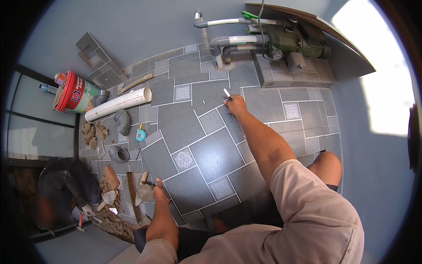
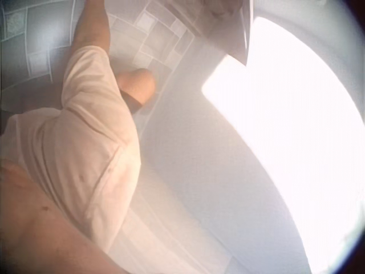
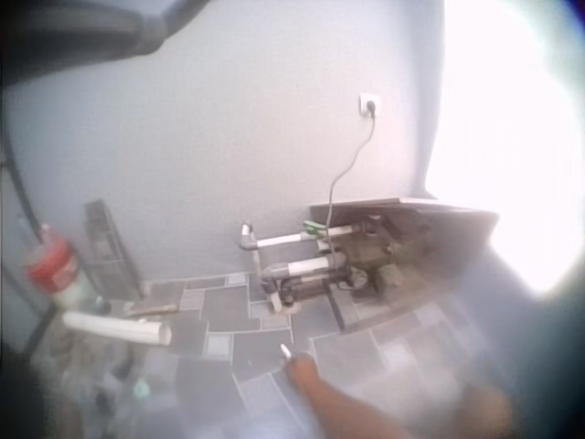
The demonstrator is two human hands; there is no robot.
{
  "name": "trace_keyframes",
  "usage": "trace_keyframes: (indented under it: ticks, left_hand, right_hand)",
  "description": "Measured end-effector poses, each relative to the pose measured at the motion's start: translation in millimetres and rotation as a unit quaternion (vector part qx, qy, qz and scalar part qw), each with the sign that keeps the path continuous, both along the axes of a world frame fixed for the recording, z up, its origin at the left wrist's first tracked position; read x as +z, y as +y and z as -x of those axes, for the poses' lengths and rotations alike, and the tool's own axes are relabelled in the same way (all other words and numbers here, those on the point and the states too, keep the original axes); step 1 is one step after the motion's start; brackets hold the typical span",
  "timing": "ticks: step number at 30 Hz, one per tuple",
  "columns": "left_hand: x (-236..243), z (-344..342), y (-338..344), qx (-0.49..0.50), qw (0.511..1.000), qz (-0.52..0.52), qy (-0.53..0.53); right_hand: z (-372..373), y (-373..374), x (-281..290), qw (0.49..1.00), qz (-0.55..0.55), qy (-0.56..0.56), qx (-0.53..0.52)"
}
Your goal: The person measures and marks a grey floor tile using a tape measure and a white marker. They repeatedly position the tile on the floor to check fit and alignment, then measure and mark it again. The person is sitting on the floor during the process.
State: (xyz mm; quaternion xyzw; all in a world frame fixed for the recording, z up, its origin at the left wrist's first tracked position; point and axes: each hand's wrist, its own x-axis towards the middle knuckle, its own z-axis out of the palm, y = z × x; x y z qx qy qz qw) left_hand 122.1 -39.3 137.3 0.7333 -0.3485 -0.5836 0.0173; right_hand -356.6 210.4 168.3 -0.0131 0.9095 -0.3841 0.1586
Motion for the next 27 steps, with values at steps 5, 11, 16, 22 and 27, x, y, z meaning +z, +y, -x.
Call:
trace_keyframes:
  ticks: [5,11,16,22,27]
  left_hand:
    - [-20,-21,-1,0.010,0.999,-0.048,0.011]
    - [-31,-20,2,-0.008,1.000,-0.021,0.014]
    - [-22,-16,2,0.017,0.999,-0.031,0.011]
    - [-23,-17,1,0.007,0.999,-0.043,0.025]
    - [-31,-22,0,0.008,0.999,-0.047,0.013]
  right_hand:
    - [1,-10,3,0.995,-0.047,0.037,0.075]
    - [14,-21,22,0.987,-0.140,0.036,0.076]
    - [1,-33,32,0.966,-0.223,0.039,0.129]
    - [8,-15,28,0.980,-0.125,0.059,0.144]
    - [11,-4,13,0.987,-0.062,0.039,0.140]
